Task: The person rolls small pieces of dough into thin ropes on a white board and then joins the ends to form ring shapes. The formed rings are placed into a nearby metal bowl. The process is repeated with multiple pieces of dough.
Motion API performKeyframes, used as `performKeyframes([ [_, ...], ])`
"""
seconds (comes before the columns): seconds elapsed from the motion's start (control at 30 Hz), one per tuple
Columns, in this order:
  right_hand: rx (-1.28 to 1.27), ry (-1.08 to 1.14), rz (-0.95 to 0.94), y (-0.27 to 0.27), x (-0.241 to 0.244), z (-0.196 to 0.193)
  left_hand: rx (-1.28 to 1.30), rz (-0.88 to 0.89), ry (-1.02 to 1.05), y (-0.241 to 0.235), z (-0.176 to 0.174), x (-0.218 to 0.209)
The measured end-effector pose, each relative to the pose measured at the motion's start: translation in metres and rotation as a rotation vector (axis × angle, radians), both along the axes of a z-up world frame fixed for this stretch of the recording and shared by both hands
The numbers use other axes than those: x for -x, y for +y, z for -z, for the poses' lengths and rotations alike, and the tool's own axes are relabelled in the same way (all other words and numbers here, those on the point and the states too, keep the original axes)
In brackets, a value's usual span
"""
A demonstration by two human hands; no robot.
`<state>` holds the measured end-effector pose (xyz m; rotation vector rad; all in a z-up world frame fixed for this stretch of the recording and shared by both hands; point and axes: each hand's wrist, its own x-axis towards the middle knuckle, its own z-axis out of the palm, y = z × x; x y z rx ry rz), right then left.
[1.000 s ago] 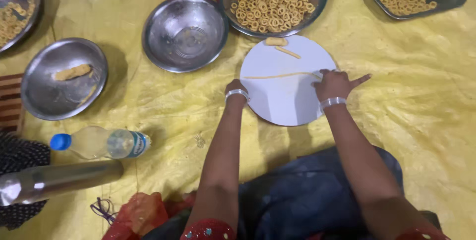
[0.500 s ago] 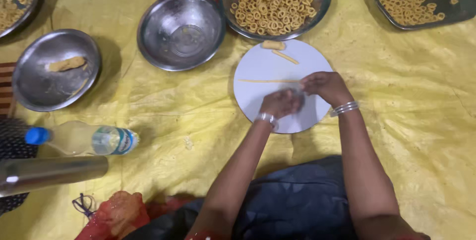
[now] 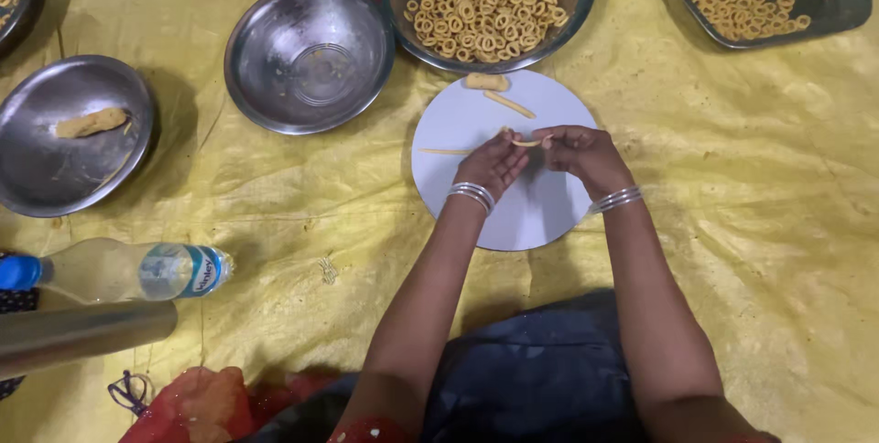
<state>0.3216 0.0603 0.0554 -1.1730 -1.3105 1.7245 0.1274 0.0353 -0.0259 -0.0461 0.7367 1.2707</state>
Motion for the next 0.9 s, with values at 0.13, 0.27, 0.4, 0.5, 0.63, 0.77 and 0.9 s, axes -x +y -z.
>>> performKeyframes([
  [0.13,0.041,-0.006,0.075,0.002,0.01,0.007,-0.034,0.038,0.212,-0.004,-0.014,0.016],
  [0.27,-0.063,0.0,0.098,0.002,0.024,0.017,-0.149,0.163,0.482,0.0,-0.021,0.027],
  [0.4,-0.172,-0.094,0.072,-0.002,0.032,0.015,-0.146,0.232,0.688,0.003,-0.03,0.031],
  [0.5,-0.353,-0.225,0.072,-0.007,0.036,0.006,-0.182,0.236,0.786,0.003,-0.039,0.031],
  [0.63,-0.475,-0.322,0.115,-0.016,0.044,-0.01,-0.169,0.241,0.863,0.006,-0.047,0.03],
  [0.77,-0.606,-0.511,0.165,-0.02,0.047,-0.024,-0.176,0.282,0.777,0.011,-0.049,0.031],
  [0.9,-0.693,-0.495,0.12,-0.021,0.046,-0.031,-0.192,0.295,0.673,0.016,-0.049,0.034],
])
